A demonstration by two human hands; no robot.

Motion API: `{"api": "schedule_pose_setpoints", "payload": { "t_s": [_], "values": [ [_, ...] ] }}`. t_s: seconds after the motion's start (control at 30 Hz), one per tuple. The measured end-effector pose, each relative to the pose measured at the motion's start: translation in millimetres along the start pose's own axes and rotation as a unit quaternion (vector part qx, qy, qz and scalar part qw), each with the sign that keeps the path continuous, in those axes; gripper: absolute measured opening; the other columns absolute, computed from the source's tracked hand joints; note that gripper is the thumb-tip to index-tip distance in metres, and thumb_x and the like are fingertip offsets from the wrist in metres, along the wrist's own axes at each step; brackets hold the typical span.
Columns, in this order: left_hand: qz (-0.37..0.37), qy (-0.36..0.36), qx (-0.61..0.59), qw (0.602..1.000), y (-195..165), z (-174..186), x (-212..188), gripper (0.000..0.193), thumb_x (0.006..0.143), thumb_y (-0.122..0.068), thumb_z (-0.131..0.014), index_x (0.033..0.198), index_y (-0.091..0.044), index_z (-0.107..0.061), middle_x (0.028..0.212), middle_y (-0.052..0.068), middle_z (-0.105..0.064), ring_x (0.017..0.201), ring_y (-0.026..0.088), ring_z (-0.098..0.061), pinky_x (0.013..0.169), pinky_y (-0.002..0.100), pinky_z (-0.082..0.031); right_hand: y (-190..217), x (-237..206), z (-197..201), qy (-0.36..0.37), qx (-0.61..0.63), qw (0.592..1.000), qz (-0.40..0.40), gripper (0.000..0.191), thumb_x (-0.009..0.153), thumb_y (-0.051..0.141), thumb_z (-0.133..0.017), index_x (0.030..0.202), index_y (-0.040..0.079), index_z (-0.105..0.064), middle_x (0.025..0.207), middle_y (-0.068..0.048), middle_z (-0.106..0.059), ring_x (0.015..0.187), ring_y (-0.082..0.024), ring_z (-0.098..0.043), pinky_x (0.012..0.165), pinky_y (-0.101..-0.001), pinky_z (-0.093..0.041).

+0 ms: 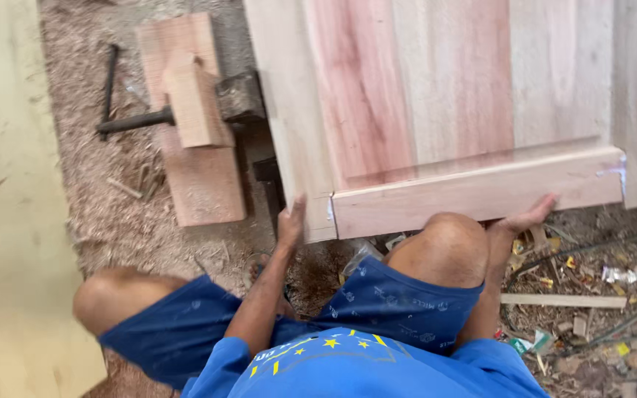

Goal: The person sits on the floor with a wooden door panel and sands its frame and recessed panels using a red electric sander. He then uses a hammer and chisel on the panel edges, fits a small wood block, and tightens a clamp to hold the panel while working.

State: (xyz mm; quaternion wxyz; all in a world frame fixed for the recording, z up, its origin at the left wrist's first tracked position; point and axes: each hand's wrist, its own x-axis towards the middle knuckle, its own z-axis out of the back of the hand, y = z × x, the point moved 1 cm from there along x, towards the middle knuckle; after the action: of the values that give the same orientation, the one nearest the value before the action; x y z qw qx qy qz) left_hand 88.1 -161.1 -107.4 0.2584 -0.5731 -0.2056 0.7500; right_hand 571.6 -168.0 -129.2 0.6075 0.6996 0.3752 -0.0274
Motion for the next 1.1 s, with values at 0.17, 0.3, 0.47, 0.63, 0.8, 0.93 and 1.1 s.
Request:
{"api": "schedule_pose_setpoints", "payload": {
  "t_s": [0.17, 0.3, 0.47, 0.63, 0.8, 0.93, 1.1],
  "values": [
    [-0.093, -0.039, -0.037, 0.994, -3, -8, -1, 0.087, 0.091, -0.072, -0.058, 0.113, 0.011, -0.072, 0.097, 0.008, -0.073, 0.089, 0.016, -0.064, 0.083, 0.032, -0.053, -11, 23, 13, 0.01, 0.028, 0.999, 0.03, 0.087, 0.098, 0.062, -0.047, 0.159, 0.007, -0.02, 0.158, -0.019, -0.034, 0.143, -0.037, -0.045, 0.119, -0.0531, -0.041],
    [-0.104, -0.034, -0.029, 0.994, 3, -8, -1, 0.088, 0.091, -0.073, -0.056, 0.117, 0.01, -0.07, 0.097, 0.009, -0.072, 0.089, 0.016, -0.063, 0.083, 0.032, -0.052, -8, 25, 9, 0.011, 0.042, 0.998, 0.043, 0.084, 0.098, 0.059, -0.046, 0.159, 0.005, -0.023, 0.158, -0.02, -0.036, 0.144, -0.037, -0.045, 0.12, -0.053, -0.041],
    [-0.029, -0.03, 0.036, 0.998, 7, -3, 0, 0.093, 0.102, -0.074, -0.052, 0.103, 0.016, -0.074, 0.077, 0.014, -0.051, 0.068, 0.024, -0.048, 0.06, 0.044, -0.043, 1, 14, 0, 0.009, 0.056, 0.997, 0.055, 0.082, 0.098, 0.056, -0.046, 0.158, 0.004, -0.027, 0.158, -0.021, -0.039, 0.145, -0.038, -0.045, 0.121, -0.0528, -0.041],
    [-0.068, -0.045, -0.065, 0.995, 10, -1, -3, 0.071, 0.085, -0.077, -0.057, 0.087, -0.007, -0.07, 0.062, -0.005, -0.054, 0.053, 0.01, -0.05, 0.049, 0.036, -0.047, -2, 11, 2, 0.024, 0.077, 0.994, 0.069, 0.08, 0.099, 0.053, -0.045, 0.158, 0.002, -0.031, 0.159, -0.022, -0.041, 0.145, -0.039, -0.046, 0.122, -0.0527, -0.042],
    [-0.047, -0.037, -0.011, 0.998, 13, 4, 1, 0.084, 0.096, -0.075, -0.055, 0.076, 0.004, -0.041, 0.057, 0.0, -0.036, 0.044, 0.017, -0.036, 0.037, 0.042, -0.036, -12, 18, -2, 0.062, 0.128, 0.983, 0.114, 0.076, 0.102, 0.046, -0.047, 0.159, -0.001, -0.032, 0.161, -0.025, -0.04, 0.147, -0.04, -0.046, 0.125, -0.0521, -0.04],
    [-0.071, -0.038, -0.063, 0.995, -8, 5, 23, 0.08, 0.092, -0.074, -0.059, 0.095, 0.006, -0.059, 0.074, -0.001, -0.06, 0.062, 0.013, -0.056, 0.054, 0.033, -0.049, -24, 34, -20, -0.084, 0.1, 0.99, 0.047, 0.078, 0.096, 0.051, -0.046, 0.154, 0.001, -0.03, 0.154, -0.029, -0.041, 0.142, -0.039, -0.048, 0.118, -0.0576, -0.046],
    [-0.11, -0.035, -0.066, 0.991, -30, 3, 44, 0.087, 0.09, -0.077, -0.059, 0.122, 0.004, -0.064, 0.098, 0.0, -0.07, 0.083, 0.012, -0.065, 0.07, 0.029, -0.055, -36, 59, -31, -0.113, -0.013, 0.989, 0.094, 0.076, 0.105, 0.052, -0.043, 0.16, 0.002, -0.027, 0.163, -0.02, -0.03, 0.152, -0.027, -0.031, 0.127, -0.0472, -0.02]
  ]
}}
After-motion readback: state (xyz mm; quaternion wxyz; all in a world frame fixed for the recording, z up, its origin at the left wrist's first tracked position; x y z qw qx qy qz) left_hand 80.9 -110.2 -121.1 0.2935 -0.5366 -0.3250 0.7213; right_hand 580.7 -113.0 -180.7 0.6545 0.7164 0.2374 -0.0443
